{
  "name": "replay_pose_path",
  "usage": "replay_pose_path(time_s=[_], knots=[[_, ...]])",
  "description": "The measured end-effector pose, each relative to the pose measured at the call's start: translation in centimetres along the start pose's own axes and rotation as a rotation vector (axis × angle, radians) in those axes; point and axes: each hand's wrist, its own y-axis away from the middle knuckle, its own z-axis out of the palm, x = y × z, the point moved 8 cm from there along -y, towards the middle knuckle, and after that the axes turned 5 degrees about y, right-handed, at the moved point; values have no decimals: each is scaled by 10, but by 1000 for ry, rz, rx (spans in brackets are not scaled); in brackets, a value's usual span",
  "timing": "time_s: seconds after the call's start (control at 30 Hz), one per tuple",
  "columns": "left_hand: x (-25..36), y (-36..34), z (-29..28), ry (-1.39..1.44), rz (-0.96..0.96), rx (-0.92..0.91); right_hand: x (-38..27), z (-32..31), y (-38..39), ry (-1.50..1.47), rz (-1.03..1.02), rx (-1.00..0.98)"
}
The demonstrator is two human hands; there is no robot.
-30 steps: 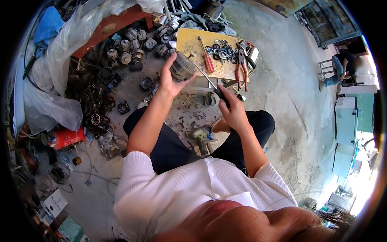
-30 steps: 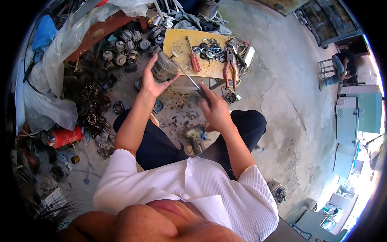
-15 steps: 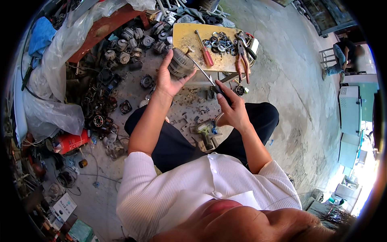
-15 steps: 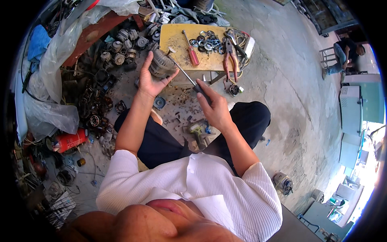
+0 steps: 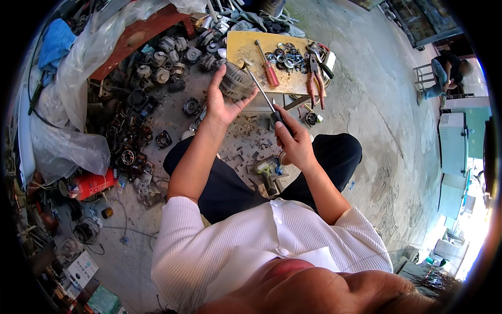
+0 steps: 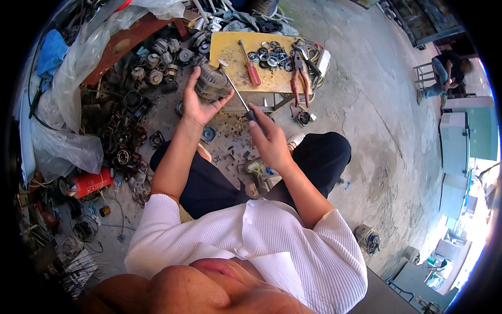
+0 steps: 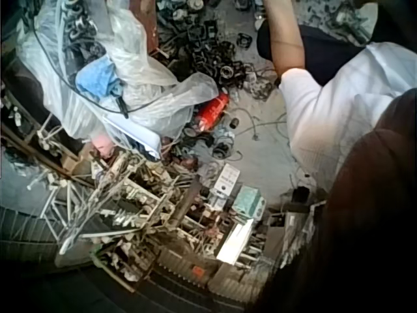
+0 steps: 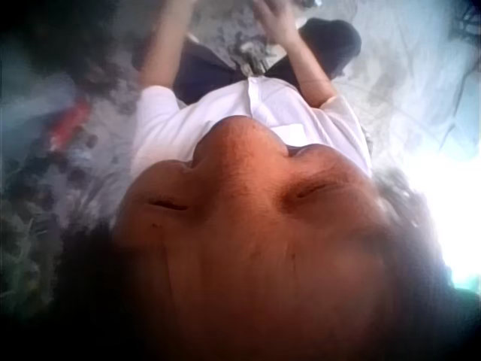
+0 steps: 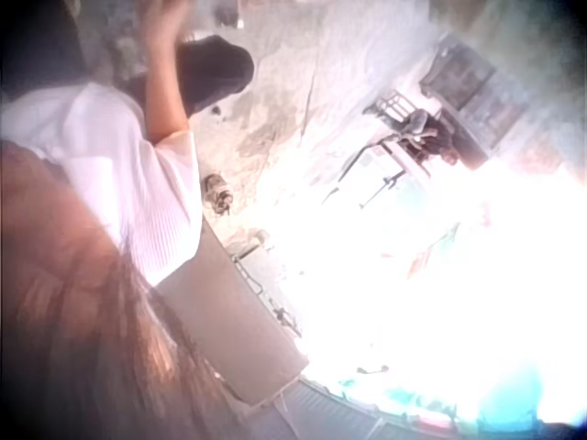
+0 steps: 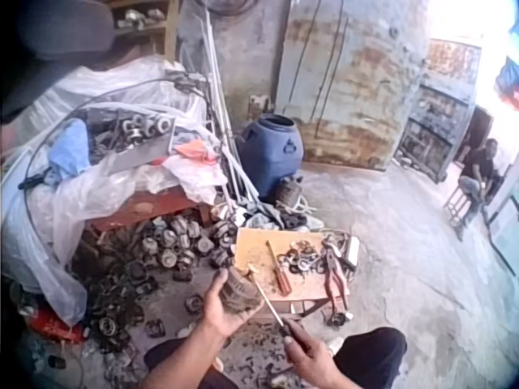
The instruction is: The person uses a screwdriver and pliers to disassemble and clean a metal alternator housing, removing small bolts and washers.
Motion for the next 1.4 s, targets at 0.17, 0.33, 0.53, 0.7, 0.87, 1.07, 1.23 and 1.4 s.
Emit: replay_pose_path(time_s=[0.17, 0.33, 0.53, 0.7, 0.87, 1.07, 1.23, 1.4], knots=[[-8, -9, -3, 7, -42, 12, -3, 3, 0, -381, 201, -215], [9, -7, -4, -46, 54, 6, -13, 24, -11, -534, 265, -365], [20, -11, -6, -223, 249, -161, -6, 37, -14, -529, 301, -184], [35, -21, -8, -331, 278, 39, -7, 42, -25, -503, 161, -186], [58, 1, -5, -332, 490, 90, 7, 36, -52, -372, 177, -223], [75, -2, -4, -342, 616, 125, -3, 40, -77, -290, 147, -316], [74, -33, -11, -337, 569, 137, 7, 35, -96, -316, 116, -344], [68, -19, -9, -238, 354, 142, 3, 39, -104, -264, 124, -457]])
